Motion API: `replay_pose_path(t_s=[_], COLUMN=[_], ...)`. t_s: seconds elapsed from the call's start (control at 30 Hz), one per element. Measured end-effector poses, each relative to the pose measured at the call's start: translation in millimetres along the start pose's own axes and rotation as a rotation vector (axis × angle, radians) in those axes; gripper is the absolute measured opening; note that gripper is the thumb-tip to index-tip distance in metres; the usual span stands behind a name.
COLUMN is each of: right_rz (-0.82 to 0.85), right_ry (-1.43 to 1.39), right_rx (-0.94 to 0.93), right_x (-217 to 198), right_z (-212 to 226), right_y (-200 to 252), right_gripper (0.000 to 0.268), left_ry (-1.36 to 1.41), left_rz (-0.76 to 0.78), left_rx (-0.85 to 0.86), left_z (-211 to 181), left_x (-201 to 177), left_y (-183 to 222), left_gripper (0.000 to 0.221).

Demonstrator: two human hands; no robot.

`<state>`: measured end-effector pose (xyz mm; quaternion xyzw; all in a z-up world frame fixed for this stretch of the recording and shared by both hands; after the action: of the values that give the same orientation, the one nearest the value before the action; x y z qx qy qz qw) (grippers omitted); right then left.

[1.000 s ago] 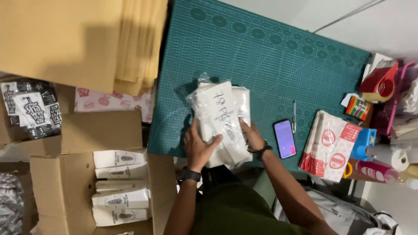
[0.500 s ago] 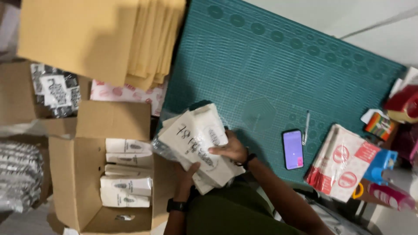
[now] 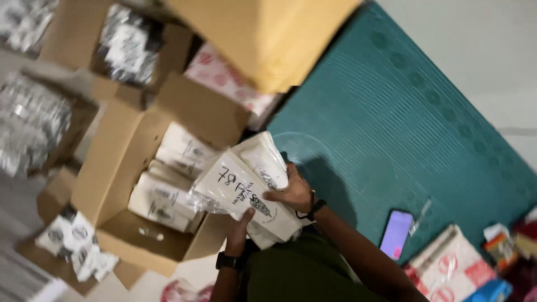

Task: The person writes on a large white card with a pen, moves to a stack of papers and folders, and then places bundles of white printed envelopes into cardboard boxes on the floor.

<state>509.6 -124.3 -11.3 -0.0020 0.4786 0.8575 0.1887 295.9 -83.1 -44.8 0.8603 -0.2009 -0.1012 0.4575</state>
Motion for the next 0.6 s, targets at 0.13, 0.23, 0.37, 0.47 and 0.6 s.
replay_pose_path(t_s=[0.13, 0.23, 0.37, 0.47, 0.6], right_rz=[0.135, 0.218, 0.235, 0.217, 0.355], right_ry=[0.093, 0.230, 0.355, 0.453, 0.400], right_rx=[-0.102, -0.264, -0.235, -0.317, -0.378], right_x=[48, 91, 147, 169, 209], right_z=[42, 80, 157, 194, 232], right_y=[-11, -21, 8, 6, 16], right_gripper=[0.114, 0.113, 0.111, 0.119, 0.117], left_ry=[0.126, 0.258, 0.263, 0.358, 0.230], left_rz=[-0.141, -0.306, -0.426, -0.403, -0.289], left_rx=[0.093, 0.137, 0.127, 0.228, 0.079], left_z=[-26, -52, -97, -109, -139], left_x=[-31, -57, -93, -118, -147], left_y=[34, 48, 72, 61, 46], left_gripper=[0.080, 0.081, 0.105, 0.103, 0.144])
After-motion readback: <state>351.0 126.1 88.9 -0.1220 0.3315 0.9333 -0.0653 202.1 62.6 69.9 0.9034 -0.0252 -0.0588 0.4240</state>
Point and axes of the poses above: each hand's wrist, its own y-axis away from the middle knuckle, its own x-axis out of the palm, z = x × y, the point moved 1 cm from there along -y, towards the middle knuckle, and after that the axes turned 13 degrees about -y, right-handed, at the moved point
